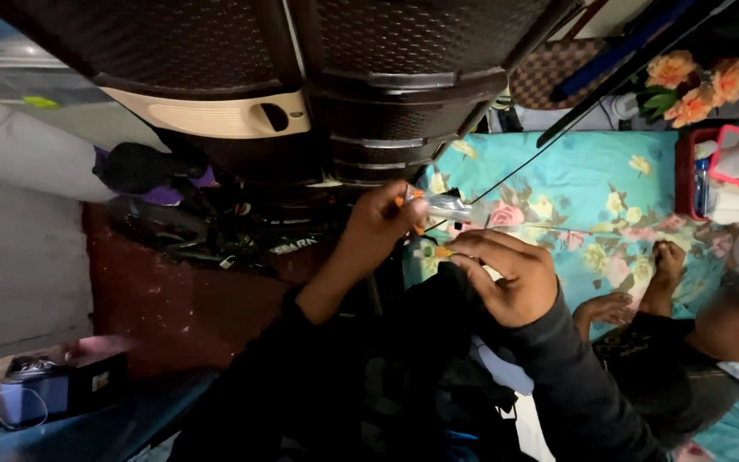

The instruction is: The person prepares a fiber optic cable by stripping it and then inserts the fiber into a blue mechanical splicer. They secure the connection by closing the device and sliding an orange locking clip into place.

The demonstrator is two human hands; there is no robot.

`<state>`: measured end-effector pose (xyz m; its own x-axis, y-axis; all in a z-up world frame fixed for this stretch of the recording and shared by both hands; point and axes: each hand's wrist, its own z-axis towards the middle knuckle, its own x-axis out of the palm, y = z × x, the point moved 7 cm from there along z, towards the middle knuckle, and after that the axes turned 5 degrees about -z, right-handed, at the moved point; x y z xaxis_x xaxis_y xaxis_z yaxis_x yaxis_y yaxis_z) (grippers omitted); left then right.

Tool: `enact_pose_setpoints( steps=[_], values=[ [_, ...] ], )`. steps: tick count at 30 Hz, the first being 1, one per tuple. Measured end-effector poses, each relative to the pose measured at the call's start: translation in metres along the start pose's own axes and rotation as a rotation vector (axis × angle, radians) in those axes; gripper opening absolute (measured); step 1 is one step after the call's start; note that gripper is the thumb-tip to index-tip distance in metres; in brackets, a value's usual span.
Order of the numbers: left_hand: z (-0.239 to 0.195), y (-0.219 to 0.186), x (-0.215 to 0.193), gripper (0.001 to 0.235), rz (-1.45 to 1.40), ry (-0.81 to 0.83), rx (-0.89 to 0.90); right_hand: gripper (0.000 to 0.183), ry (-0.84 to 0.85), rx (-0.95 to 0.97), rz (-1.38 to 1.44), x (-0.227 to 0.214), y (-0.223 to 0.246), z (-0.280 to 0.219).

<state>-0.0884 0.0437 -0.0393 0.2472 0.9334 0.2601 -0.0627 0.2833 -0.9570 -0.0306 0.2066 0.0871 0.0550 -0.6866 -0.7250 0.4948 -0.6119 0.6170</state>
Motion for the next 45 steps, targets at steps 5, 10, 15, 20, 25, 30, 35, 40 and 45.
enact_pose_setpoints(
  steps=[5,10,15,20,25,30,35,40,45],
  values=[
    [-0.001,0.012,0.001,0.024,0.040,0.124,-0.088,0.017,-0.056,-0.036,0.112,-0.027,0.001,0.000],
    [-0.004,-0.012,0.019,0.032,0.092,0.247,-0.064,0.017,-0.047,-0.072,0.009,-0.044,0.004,0.032],
    [-0.009,0.006,0.020,0.039,-0.096,0.259,-0.153,0.023,0.008,-0.252,0.005,-0.026,0.010,0.044],
    [-0.008,-0.010,0.014,0.036,0.203,0.175,-0.056,0.017,-0.052,-0.066,0.052,-0.015,-0.007,0.036],
    [-0.011,-0.007,0.013,0.031,0.073,0.160,-0.049,0.016,-0.043,-0.055,0.088,-0.008,0.001,0.036],
    [-0.017,-0.001,0.010,0.024,0.081,0.122,-0.014,0.020,-0.054,-0.128,0.079,-0.011,-0.001,0.033],
    [-0.018,0.005,0.007,0.027,-0.100,0.141,-0.035,0.037,0.094,0.085,0.226,-0.010,-0.030,0.028],
    [-0.017,0.001,0.009,0.031,-0.120,0.145,-0.002,0.022,0.039,0.232,0.285,0.007,-0.053,-0.001],
    [-0.015,0.015,0.009,0.037,-0.176,0.085,-0.038,0.020,-0.057,0.319,0.155,-0.001,-0.056,-0.020]
  ],
)
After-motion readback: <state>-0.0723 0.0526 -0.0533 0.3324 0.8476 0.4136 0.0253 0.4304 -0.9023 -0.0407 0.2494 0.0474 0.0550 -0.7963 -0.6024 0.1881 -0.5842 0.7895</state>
